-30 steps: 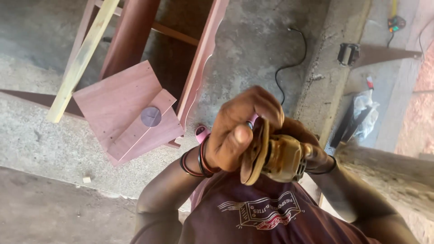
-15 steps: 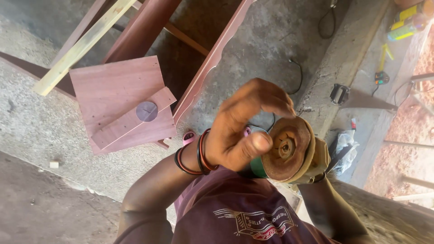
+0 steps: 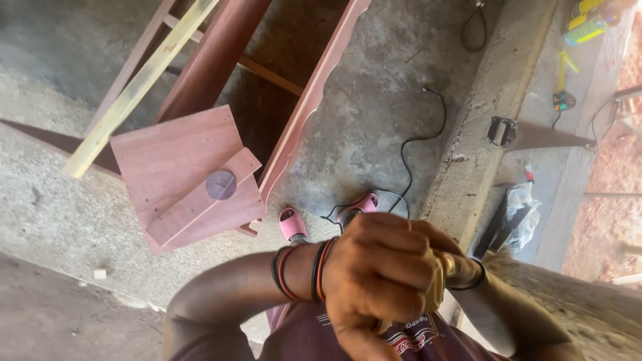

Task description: The recorder is using an angle grinder with a sanding disc to sand and smooth a wooden furniture piece.

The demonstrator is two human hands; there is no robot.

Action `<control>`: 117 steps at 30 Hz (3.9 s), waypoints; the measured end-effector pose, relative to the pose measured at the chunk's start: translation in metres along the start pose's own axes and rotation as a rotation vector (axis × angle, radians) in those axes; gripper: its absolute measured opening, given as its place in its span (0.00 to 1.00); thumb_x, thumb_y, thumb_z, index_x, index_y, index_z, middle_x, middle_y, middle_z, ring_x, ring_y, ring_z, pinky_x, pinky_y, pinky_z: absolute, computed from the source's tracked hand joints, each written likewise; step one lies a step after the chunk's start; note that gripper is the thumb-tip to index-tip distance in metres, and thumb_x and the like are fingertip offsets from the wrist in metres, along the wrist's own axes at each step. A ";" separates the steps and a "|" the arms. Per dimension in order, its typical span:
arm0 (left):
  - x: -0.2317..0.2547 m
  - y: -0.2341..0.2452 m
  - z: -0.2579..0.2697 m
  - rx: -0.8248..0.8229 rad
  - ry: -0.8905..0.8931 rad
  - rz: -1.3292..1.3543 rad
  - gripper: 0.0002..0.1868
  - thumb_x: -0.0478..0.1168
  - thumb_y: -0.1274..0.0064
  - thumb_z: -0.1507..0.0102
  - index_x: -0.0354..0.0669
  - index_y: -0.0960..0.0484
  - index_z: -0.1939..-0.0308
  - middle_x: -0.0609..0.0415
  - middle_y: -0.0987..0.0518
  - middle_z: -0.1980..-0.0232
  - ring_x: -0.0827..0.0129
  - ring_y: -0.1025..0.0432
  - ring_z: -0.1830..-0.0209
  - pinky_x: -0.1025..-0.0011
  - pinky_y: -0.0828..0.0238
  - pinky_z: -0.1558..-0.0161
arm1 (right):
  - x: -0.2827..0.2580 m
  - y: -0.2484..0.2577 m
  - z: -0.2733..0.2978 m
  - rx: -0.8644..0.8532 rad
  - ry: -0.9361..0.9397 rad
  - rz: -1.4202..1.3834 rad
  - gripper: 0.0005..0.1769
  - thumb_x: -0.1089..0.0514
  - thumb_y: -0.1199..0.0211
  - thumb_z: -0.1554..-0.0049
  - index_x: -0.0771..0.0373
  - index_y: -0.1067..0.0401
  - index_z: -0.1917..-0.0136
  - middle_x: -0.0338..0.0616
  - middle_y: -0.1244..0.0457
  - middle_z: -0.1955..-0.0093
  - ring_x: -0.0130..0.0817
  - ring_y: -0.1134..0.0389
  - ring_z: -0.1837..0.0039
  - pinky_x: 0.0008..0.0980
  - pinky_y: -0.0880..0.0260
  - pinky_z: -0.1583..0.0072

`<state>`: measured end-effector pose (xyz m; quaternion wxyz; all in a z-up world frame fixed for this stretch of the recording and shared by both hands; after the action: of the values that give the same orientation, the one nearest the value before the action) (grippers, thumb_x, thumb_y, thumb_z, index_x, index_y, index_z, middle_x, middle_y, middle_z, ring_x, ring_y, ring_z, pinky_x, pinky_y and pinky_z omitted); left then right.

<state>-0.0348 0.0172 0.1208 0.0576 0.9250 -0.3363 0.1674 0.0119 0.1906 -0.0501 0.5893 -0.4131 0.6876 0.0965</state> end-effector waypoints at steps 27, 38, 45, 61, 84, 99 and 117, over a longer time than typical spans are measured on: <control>-0.011 -0.014 0.067 0.422 0.945 0.521 0.30 0.55 0.65 0.20 0.40 0.29 0.72 0.51 0.27 0.68 0.65 0.31 0.70 0.69 0.37 0.62 | -0.020 -0.048 -0.043 -0.269 -0.174 0.196 0.46 0.30 0.42 0.37 0.74 0.37 0.27 0.59 0.36 0.32 0.51 0.26 0.35 0.38 0.25 0.32; -0.010 0.019 0.008 0.110 0.127 0.069 0.29 0.56 0.65 0.23 0.41 0.19 0.63 0.49 0.24 0.57 0.57 0.29 0.56 0.62 0.31 0.50 | 0.017 -0.018 0.015 -0.265 -0.355 0.081 0.50 0.29 0.38 0.45 0.76 0.37 0.31 0.57 0.33 0.40 0.47 0.30 0.40 0.42 0.25 0.37; -0.022 -0.005 0.036 0.384 0.525 0.397 0.26 0.49 0.66 0.23 0.43 0.27 0.72 0.51 0.28 0.67 0.60 0.29 0.68 0.64 0.27 0.54 | 0.018 -0.009 0.020 -0.201 -0.341 0.087 0.50 0.29 0.37 0.44 0.75 0.38 0.30 0.56 0.33 0.38 0.47 0.30 0.38 0.43 0.28 0.34; -0.007 -0.016 0.047 0.322 0.726 0.344 0.23 0.48 0.65 0.22 0.45 0.28 0.69 0.53 0.27 0.68 0.61 0.32 0.70 0.65 0.38 0.62 | 0.006 -0.018 0.022 -0.074 -0.324 0.078 0.50 0.31 0.36 0.43 0.73 0.41 0.26 0.54 0.34 0.34 0.46 0.31 0.32 0.43 0.33 0.27; 0.000 -0.031 0.084 0.665 1.168 0.595 0.29 0.49 0.65 0.18 0.40 0.33 0.73 0.52 0.31 0.71 0.69 0.38 0.73 0.73 0.42 0.64 | -0.013 -0.051 -0.038 -0.194 -0.272 0.117 0.39 0.30 0.41 0.43 0.66 0.32 0.36 0.50 0.31 0.42 0.47 0.30 0.40 0.42 0.28 0.36; -0.067 -0.011 0.141 0.930 1.560 0.227 0.31 0.61 0.71 0.25 0.41 0.26 0.66 0.60 0.30 0.71 0.78 0.37 0.72 0.77 0.37 0.65 | 0.016 -0.011 -0.042 0.122 -0.405 -0.383 0.47 0.39 0.24 0.45 0.67 0.47 0.31 0.50 0.40 0.36 0.42 0.36 0.34 0.39 0.33 0.34; -0.177 0.025 0.042 -0.211 0.931 -0.418 0.25 0.43 0.36 0.37 0.51 0.24 0.36 0.52 0.19 0.44 0.59 0.25 0.40 0.61 0.28 0.37 | 0.070 0.087 -0.087 0.234 -0.110 -0.846 0.32 0.30 0.48 0.34 0.59 0.32 0.36 0.54 0.33 0.59 0.43 0.33 0.65 0.42 0.32 0.58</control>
<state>-0.1665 0.0954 0.0196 0.3262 0.7891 -0.0983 0.5111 -0.1087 0.1603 -0.1180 0.6555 -0.5830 0.4316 -0.2099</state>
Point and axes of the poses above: each hand's wrist, its own z-axis away from the middle knuckle, its own y-axis out of the back of the hand, x = y × z, the point moved 9 cm from there along -z, towards the middle knuckle
